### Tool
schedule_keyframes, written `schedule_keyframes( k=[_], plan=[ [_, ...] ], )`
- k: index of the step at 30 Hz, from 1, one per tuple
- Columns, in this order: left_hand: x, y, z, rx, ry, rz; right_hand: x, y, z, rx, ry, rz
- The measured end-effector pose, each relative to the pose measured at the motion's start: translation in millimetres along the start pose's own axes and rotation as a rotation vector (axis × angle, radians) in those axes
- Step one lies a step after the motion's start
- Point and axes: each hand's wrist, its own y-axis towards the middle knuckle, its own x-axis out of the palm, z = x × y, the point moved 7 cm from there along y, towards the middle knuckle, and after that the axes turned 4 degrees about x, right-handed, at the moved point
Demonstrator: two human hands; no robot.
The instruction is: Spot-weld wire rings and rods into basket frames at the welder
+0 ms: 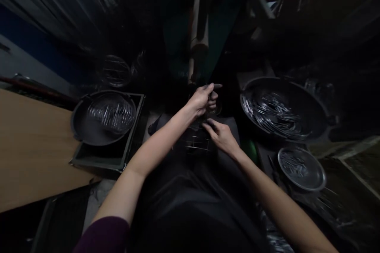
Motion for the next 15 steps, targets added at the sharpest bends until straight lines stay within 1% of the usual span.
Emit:
schedule_keyframes(
  k=[1,3,5,6,7,8,9,11,12,13,15],
  plan=[
    [-11.0,-4.1,-1.6,0.014,0.052,-0.011,1.7,5.3,-0.3,0.017,0.015,-0.007],
    [-33.9,-26.4,-6.9,0.088,0.261,-0.064,3.9,19.2,1.1,0.087,0.117,-0.031],
    [-55.1,-62.6,-21.2,0.191,0.564,-0.137,10.2,32.6,5.0,0.181,0.287,-0.100],
    [-64.3,-82.1,-34.5,0.219,0.706,-0.172,15.0,38.1,7.1,0.224,0.370,-0.142],
    [-73.6,-99.8,-49.8,0.240,0.837,-0.175,19.5,42.7,9.4,0.261,0.438,-0.170],
    [-82.7,-114.3,-65.1,0.258,0.952,-0.138,23.3,46.6,12.3,0.296,0.488,-0.181],
    [-91.9,-125.0,-76.9,0.292,1.016,-0.040,26.1,50.1,15.6,0.329,0.526,-0.177],
    [-99.3,-135.6,-90.1,0.429,1.016,0.133,28.9,57.2,21.3,0.374,0.577,-0.154],
    [-98.5,-135.3,-90.9,0.512,0.987,0.183,27.5,61.9,22.5,0.378,0.594,-0.134],
    [-95.6,-131.8,-87.9,0.597,0.955,0.200,24.2,67.7,21.7,0.368,0.607,-0.109],
    [-89.3,-118.5,-71.6,0.739,0.921,0.182,12.1,82.4,13.7,0.311,0.622,-0.047]
  ],
)
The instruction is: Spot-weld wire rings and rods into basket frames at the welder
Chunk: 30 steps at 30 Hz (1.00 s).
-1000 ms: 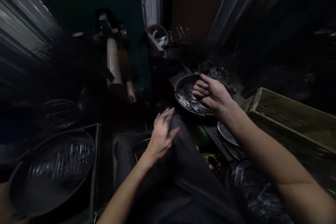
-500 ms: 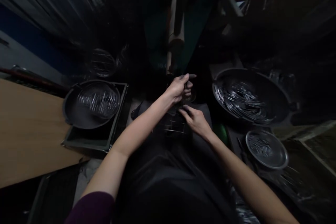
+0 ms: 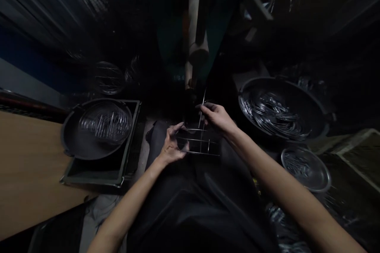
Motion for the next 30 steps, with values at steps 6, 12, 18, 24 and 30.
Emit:
schedule_keyframes(
  k=[6,12,18,24,30],
  plan=[
    [-26.5,70.0,-2.6,0.143,0.003,0.060,3.4,25.2,-63.0,-0.114,0.047,0.062],
    [-31.9,98.4,-6.2,0.237,-0.024,0.069,11.3,47.0,-73.9,-0.135,0.066,0.036],
    [-30.9,114.4,-7.8,0.222,-0.076,0.056,6.5,60.5,-69.8,-0.117,0.054,0.054],
    [-35.5,128.0,-12.4,0.227,-0.077,0.067,6.1,77.8,-70.5,-0.108,0.054,0.063],
    [-37.4,137.2,-23.6,0.168,-0.105,0.047,3.0,89.8,-70.8,-0.114,0.008,0.095]
  ],
)
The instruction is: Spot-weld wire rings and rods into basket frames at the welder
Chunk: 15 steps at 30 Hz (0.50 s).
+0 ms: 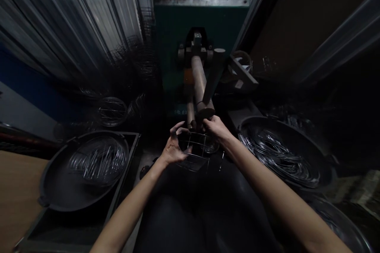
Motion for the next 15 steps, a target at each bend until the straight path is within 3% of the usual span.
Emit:
schedule_keyframes(
  k=[4,10,15],
  plan=[
    [-0.8,5.1,-6.3,-0.044,-0.030,-0.012,-1.1,5.3,1.3,-0.005,0.006,0.008],
    [-2.2,16.2,-3.2,0.029,0.006,-0.044,-1.8,12.9,5.6,-0.019,0.041,0.014],
    [-3.0,19.7,-5.2,0.005,-0.005,-0.044,-0.9,17.4,7.7,-0.031,0.025,0.000]
  ],
)
